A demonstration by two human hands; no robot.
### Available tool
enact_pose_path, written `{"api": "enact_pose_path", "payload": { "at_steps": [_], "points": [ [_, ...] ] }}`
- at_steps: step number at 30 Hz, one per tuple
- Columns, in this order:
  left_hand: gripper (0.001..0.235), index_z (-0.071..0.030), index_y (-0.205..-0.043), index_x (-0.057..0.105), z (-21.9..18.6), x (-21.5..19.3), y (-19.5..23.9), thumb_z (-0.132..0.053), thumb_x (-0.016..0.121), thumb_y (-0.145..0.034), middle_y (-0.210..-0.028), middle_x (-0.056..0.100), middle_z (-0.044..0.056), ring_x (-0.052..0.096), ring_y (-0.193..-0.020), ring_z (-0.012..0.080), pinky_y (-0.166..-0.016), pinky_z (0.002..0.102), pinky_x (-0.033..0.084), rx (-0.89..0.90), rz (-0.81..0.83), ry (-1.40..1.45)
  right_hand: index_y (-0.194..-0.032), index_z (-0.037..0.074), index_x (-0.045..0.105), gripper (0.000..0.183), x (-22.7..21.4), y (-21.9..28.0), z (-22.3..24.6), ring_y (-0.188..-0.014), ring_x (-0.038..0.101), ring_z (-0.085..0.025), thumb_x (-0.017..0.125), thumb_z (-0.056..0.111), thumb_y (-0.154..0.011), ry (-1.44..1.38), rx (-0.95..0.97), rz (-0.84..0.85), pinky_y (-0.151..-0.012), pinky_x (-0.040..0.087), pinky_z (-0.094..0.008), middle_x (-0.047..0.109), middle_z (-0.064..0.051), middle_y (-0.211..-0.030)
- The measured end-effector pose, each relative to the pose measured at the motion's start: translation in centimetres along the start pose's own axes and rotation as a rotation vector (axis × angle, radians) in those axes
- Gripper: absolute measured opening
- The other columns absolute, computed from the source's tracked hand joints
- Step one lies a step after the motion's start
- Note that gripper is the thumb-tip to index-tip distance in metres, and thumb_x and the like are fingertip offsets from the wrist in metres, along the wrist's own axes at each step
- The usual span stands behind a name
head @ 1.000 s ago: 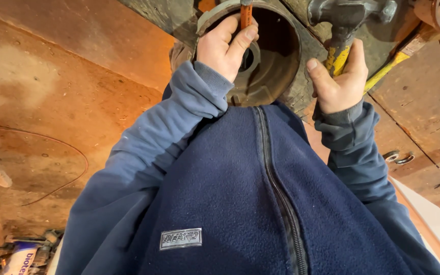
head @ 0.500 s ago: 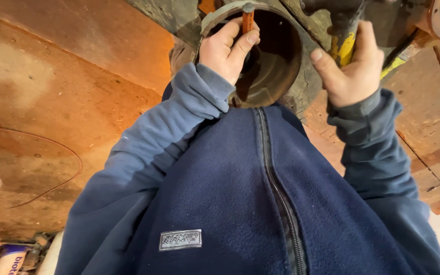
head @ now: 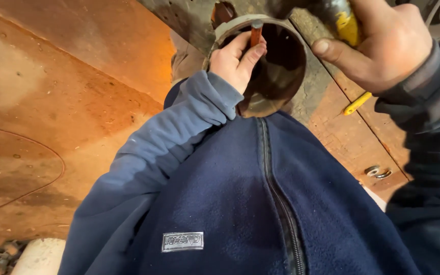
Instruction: Disassemble an electric motor housing using a hammer and a punch to remove internal components.
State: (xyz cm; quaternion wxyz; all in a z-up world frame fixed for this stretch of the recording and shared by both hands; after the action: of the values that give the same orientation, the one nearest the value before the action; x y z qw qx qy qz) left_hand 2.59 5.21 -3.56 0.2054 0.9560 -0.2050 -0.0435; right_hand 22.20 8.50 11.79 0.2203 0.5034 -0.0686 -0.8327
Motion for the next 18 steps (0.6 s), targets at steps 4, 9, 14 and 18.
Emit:
{"api": "enact_pose_path", "payload": {
  "at_steps": [4, 9, 14, 18],
  "points": [
    [0.023, -0.009, -0.117, 0.07, -0.2, -0.2, 0.1, -0.028, 0.067, -0.105, -0.096, 0.079, 0.005, 0.078, -0.093, 0.0146, -0.086, 0.029, 0.059, 0.011, -0.023, 0.023, -0.138, -0.002, 0.06, 0.053, -0.6, -2.0, -0.3, -0.082, 0.07, -0.038, 0.078, 0.033, -0.102, -0.024, -0.04, 0.136, -0.072, 0.057, -0.043, 0.07, -0.022, -0.094],
    [0.028, -0.01, -0.117, 0.07, 0.0, -0.2, 0.0, -0.033, 0.067, -0.103, -0.094, 0.079, 0.005, 0.079, -0.092, 0.016, -0.083, 0.029, 0.06, -0.033, -0.017, 0.002, -0.129, 0.003, 0.064, 0.04, 0.8, -1.5, -4.6, -0.098, 0.067, -0.025, 0.067, 0.039, -0.111, -0.543, 0.274, 0.153, -0.09, 0.055, -0.036, 0.067, -0.015, -0.107],
    [0.029, -0.01, -0.117, 0.07, 1.1, 0.1, -0.1, -0.034, 0.067, -0.102, -0.094, 0.079, 0.006, 0.079, -0.09, 0.0179, -0.083, 0.031, 0.059, -0.045, -0.007, 0.018, -0.129, 0.003, 0.063, 0.035, -0.1, -5.0, 1.0, -0.067, 0.067, -0.029, 0.066, 0.029, -0.106, 0.054, 0.248, 0.434, -0.06, 0.054, -0.04, 0.066, -0.019, -0.081],
    [0.03, -0.008, -0.119, 0.07, 1.8, 0.6, 0.4, -0.033, 0.067, -0.103, -0.097, 0.078, 0.008, 0.077, -0.094, 0.0195, -0.085, 0.033, 0.058, 0.003, 0.008, 0.058, -0.133, 0.007, 0.058, 0.032, -4.0, -1.1, -5.0, -0.062, 0.065, -0.026, 0.063, 0.025, -0.107, -0.04, 0.342, 0.421, -0.056, 0.052, -0.038, 0.064, -0.016, -0.077]
  ]
}}
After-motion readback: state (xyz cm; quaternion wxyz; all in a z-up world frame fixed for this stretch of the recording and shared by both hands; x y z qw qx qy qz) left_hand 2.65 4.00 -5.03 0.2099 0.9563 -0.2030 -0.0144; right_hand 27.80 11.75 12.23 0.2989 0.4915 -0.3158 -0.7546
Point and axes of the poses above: each hand's wrist, its own y-axis away from the middle knuckle, its own x-axis out of the palm, z = x × y, the point moved 8 cm from there along -y, towards the middle knuckle
